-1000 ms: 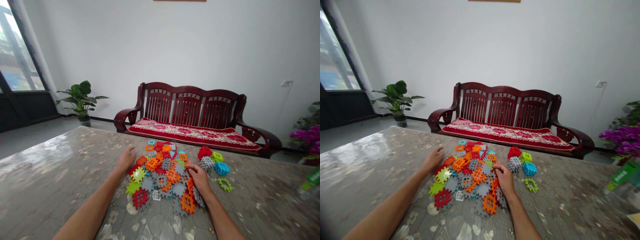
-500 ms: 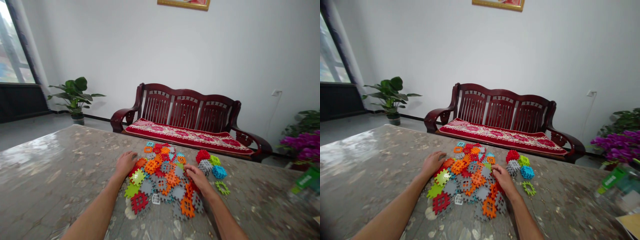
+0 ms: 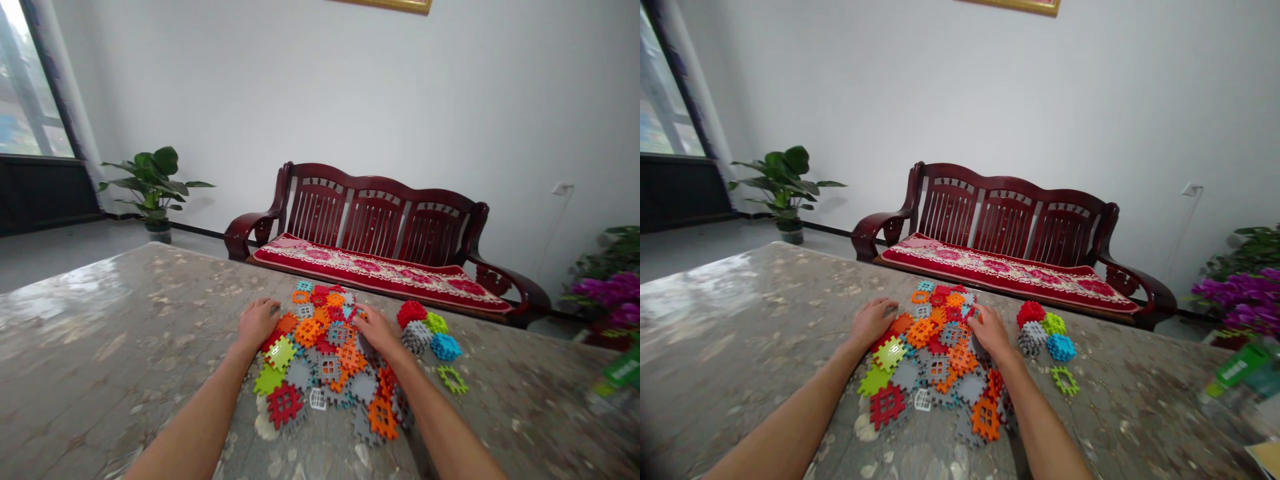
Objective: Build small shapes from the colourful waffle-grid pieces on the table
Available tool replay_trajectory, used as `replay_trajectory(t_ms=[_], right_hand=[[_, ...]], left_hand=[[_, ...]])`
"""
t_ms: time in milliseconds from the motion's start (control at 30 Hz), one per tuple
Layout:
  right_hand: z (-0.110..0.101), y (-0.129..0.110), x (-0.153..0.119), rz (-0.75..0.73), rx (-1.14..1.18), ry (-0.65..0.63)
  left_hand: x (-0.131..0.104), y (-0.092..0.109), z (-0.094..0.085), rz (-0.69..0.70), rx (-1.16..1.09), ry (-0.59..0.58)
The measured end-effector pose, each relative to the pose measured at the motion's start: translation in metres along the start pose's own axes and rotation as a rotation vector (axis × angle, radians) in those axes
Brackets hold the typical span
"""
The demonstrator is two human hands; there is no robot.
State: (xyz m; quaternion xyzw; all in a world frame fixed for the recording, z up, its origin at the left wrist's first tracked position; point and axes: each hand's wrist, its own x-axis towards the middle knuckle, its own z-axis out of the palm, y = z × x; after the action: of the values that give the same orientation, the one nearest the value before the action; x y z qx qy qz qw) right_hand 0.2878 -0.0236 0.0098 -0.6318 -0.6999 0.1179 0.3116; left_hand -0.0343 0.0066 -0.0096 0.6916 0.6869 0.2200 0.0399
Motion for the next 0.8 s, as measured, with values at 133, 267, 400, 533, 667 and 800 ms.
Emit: replay_trajectory(t_ms=[133,267,400,533,667,800], right_hand=[[0.012,-0.014,0.014,-0.009,-0.001,-0.105],[0.02,-0.021,0.019,0.036,-0.029,-0.111],[0.021,-0.023,0.021,0.09,-0.052,-0.12],[0.018,-0.032,0.021,0.126,-0.101,-0.109],[0.011,-0.045,0.015,0.114,-0.176,-0.047],[-0.003,-0.034,0.011,0.083,-0.138,0.066]], left_hand=[[0.0,0.0,0.001,-0.001,0.002,0.001],[0.002,-0.003,0.003,0.004,-0.01,-0.007],[0.002,-0.003,0.004,-0.002,-0.015,-0.004],[0.001,-0.002,0.002,-0.007,-0.001,-0.003],[0.001,-0.001,0.001,0.004,0.016,-0.003],[0.001,-0.002,0.001,0.003,0.021,-0.007]])
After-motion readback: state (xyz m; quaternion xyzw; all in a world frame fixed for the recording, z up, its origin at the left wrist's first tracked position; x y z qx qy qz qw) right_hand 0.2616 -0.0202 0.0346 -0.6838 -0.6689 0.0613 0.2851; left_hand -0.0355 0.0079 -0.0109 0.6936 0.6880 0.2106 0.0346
